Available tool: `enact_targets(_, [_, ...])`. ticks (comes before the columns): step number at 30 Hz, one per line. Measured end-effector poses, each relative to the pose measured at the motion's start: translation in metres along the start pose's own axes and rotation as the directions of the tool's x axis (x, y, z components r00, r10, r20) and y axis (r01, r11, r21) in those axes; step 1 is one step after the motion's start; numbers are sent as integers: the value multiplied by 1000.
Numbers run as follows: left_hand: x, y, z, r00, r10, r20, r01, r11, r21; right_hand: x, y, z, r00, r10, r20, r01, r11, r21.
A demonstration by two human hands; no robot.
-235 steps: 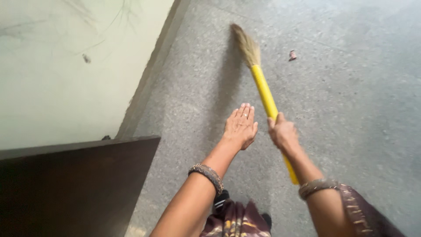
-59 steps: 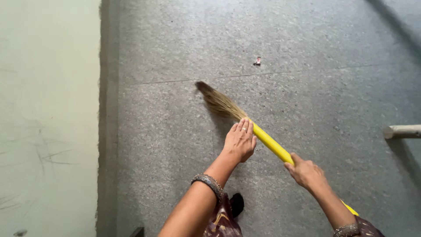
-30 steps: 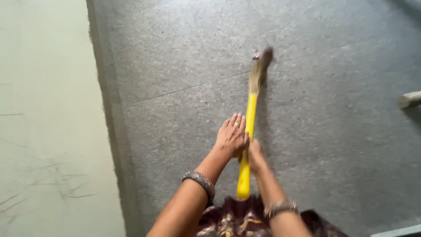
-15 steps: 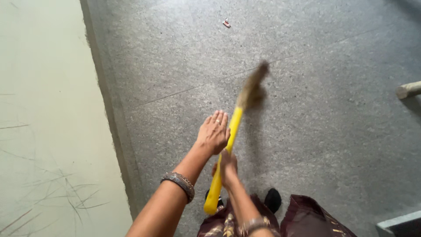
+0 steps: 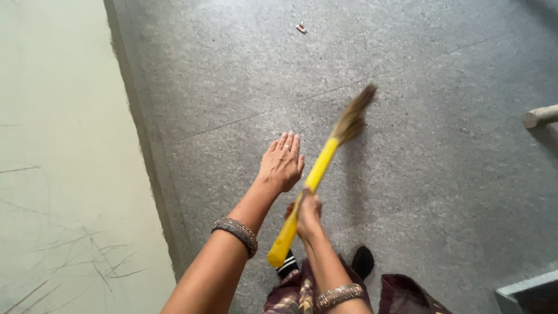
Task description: The person sweeps a stone floor using a broom with a yellow handle, moving debris across the surface.
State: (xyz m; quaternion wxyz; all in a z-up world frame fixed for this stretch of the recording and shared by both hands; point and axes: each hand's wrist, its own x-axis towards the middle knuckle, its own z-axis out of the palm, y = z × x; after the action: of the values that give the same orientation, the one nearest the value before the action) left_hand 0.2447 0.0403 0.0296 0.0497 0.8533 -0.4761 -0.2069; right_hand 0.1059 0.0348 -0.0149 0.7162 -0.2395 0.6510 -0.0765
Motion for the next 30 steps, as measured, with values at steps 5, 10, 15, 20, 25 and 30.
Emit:
enact_targets(5, [5, -2, 11, 1000, -23, 17, 22, 1000, 22, 60, 1, 16, 948, -60, 312, 72, 997, -27])
enact_targets(10, [27, 2, -2, 1000, -6, -31, 6, 1000, -10, 99, -97, 4, 930, -50, 363, 78, 995, -63])
enact_targets(15, [44, 19, -16, 997, 29, -65, -30, 999, -10, 61, -101, -29, 993, -109, 33, 112, 990, -88])
enact_targets(20, [57, 37, -2, 997, 55, -57, -56, 998, -18, 91, -72, -24, 999, 17, 40, -16, 1000, -20])
enact_targets(25, [75, 45, 5, 997, 52, -54, -51, 998, 22, 131, -121, -11, 902, -188, 389, 285, 936, -209])
enact_targets(30, [88, 58, -9, 998, 38, -56, -36, 999, 41, 91, -178, -45, 950, -239, 203, 272, 950, -155])
